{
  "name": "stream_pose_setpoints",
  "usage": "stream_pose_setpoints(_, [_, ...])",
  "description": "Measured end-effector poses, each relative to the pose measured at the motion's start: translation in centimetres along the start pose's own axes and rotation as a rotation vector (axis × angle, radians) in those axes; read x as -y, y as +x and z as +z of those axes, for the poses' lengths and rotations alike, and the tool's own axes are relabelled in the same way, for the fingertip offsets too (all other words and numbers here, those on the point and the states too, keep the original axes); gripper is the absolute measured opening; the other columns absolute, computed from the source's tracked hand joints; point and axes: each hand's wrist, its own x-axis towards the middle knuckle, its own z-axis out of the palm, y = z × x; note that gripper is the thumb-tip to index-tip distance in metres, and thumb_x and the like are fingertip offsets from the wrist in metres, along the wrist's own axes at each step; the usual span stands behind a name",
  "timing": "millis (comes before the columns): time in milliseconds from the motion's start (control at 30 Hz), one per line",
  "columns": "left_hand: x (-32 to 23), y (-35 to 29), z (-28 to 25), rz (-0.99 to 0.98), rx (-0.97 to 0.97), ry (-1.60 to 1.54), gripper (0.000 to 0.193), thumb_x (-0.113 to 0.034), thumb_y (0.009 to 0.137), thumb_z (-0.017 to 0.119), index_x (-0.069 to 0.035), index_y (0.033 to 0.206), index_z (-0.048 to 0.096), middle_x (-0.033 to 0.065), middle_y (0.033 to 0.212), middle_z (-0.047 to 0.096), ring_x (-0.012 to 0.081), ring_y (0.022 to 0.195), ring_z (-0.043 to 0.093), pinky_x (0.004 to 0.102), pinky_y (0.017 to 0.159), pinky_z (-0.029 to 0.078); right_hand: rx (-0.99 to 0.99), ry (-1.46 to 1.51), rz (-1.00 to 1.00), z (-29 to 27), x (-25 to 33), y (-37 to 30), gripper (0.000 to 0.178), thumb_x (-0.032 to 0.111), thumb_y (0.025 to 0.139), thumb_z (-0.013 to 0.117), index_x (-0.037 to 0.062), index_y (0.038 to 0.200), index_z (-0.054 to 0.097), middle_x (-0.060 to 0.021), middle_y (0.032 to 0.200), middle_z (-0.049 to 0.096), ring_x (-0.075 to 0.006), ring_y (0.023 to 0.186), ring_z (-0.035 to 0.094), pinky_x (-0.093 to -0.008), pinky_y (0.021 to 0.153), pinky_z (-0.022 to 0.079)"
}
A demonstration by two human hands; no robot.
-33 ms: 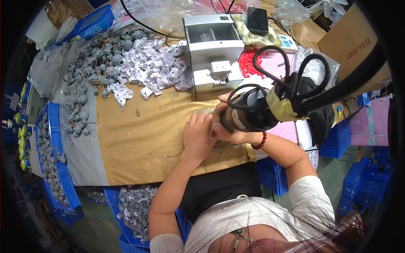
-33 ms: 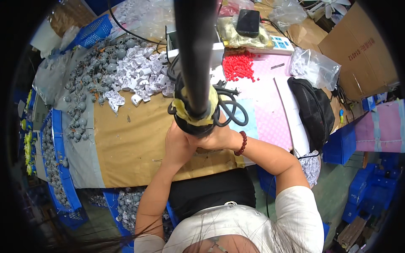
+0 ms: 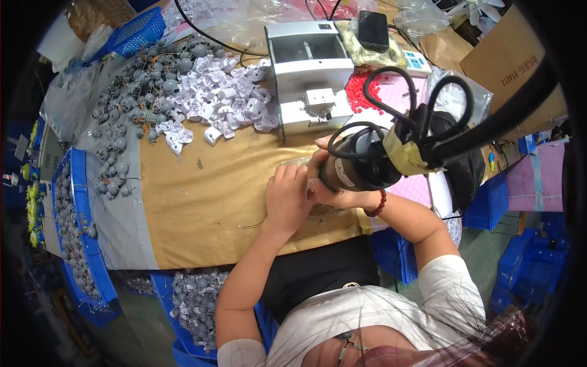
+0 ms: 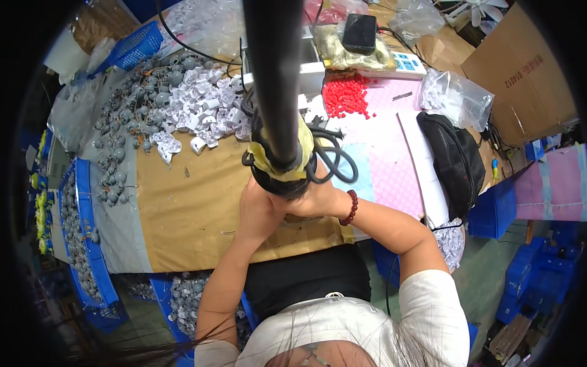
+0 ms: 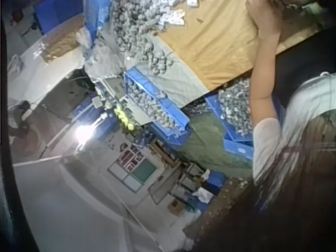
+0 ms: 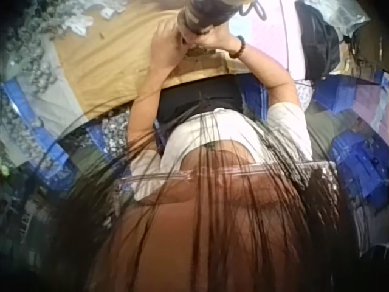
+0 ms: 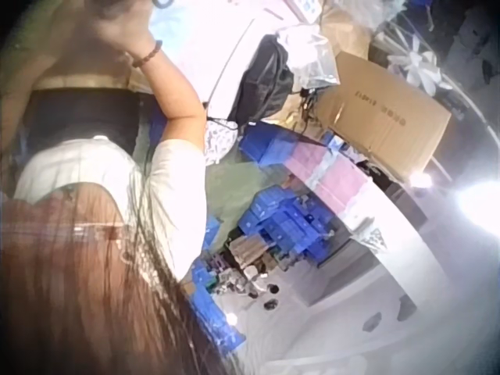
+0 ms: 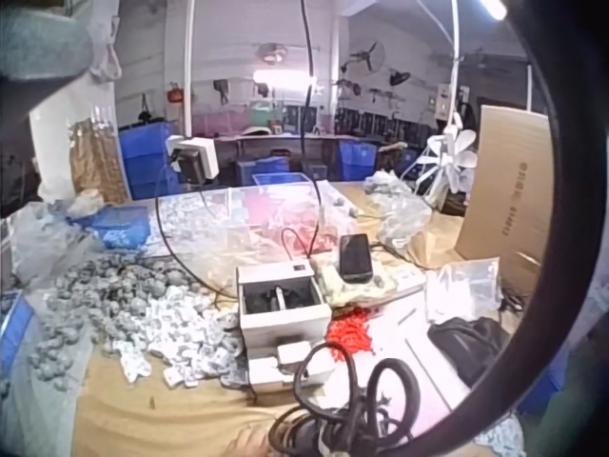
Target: Assembling small plastic components on a workbench using a pneumatic screwdriver and manual tools.
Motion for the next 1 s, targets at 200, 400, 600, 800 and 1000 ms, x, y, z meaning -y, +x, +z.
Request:
stream_pose_setpoints(200, [0.6,-0.3,0.4,0.01,0.031,0.048,0.041,-0.01,0.067,0.075,-0.007,0.104,0.056,0.0097,0.1,0.057,0.0327,0.098,0.057,0.0447,0.075,0.047,0.006,-0.061,0.002,0.4,-0.7,-0.2,0.044,0.017,0.084,0.069,-0.0043,0.121,0.056,-0.0103,0.111,0.057,-0.0203,0.105,0.053,-0.0395,0.102,0.04])
stream_pose_setpoints(400, [-0.3,-0.1,-0.1,-0.104,0.105,0.095,0.039,-0.011,0.074,0.076,-0.007,0.11,0.061,0.0108,0.11,0.059,0.0339,0.102,0.055,0.0441,0.085,0.047,-0.295,0.387,0.45,-1.9,-0.2,1.9,0.044,0.003,0.089,0.071,0.0022,0.127,0.049,-0.0042,0.089,0.062,-0.0111,0.073,0.062,-0.0267,0.066,0.053])
stream_pose_setpoints(600, [-0.4,-0.8,0.5,-0.1,0.032,0.01,0.041,-0.01,0.076,0.076,-0.006,0.115,0.063,0.0094,0.115,0.062,0.0325,0.108,0.054,0.0429,0.094,0.044,-0.512,0.062,0.587,-6.5,-5.5,-0.7,0.057,0.005,0.095,0.064,-0.002,0.145,0.038,-0.0096,0.114,0.06,-0.0123,0.101,0.059,-0.0287,0.082,0.052])
stream_pose_setpoints(800, [0.6,-2.2,1.2,-0.044,-0.016,0.006,0.037,-0.012,0.078,0.075,-0.008,0.113,0.063,0.0075,0.114,0.067,0.0301,0.118,0.057,0.0421,0.094,0.043,-0.137,-0.256,0.235,-2.8,-1.8,-3.4,0.036,0.004,0.083,0.072,0.0027,0.119,0.066,-0.0168,0.124,0.06,-0.0349,0.117,0.055,-0.0427,0.1,0.044])
stream_pose_setpoints(1000, [0.1,-2.0,1.0,-0.067,-0.021,0.0,0.035,-0.011,0.079,0.076,-0.008,0.111,0.063,0.0085,0.113,0.068,0.0289,0.116,0.059,0.0423,0.093,0.043,-0.102,-0.025,0.31,1.3,-3.5,-4.1,0.012,0.004,0.092,0.067,-0.0009,0.103,0.066,-0.0125,0.091,0.07,-0.0289,0.085,0.067,-0.0361,0.077,0.053])
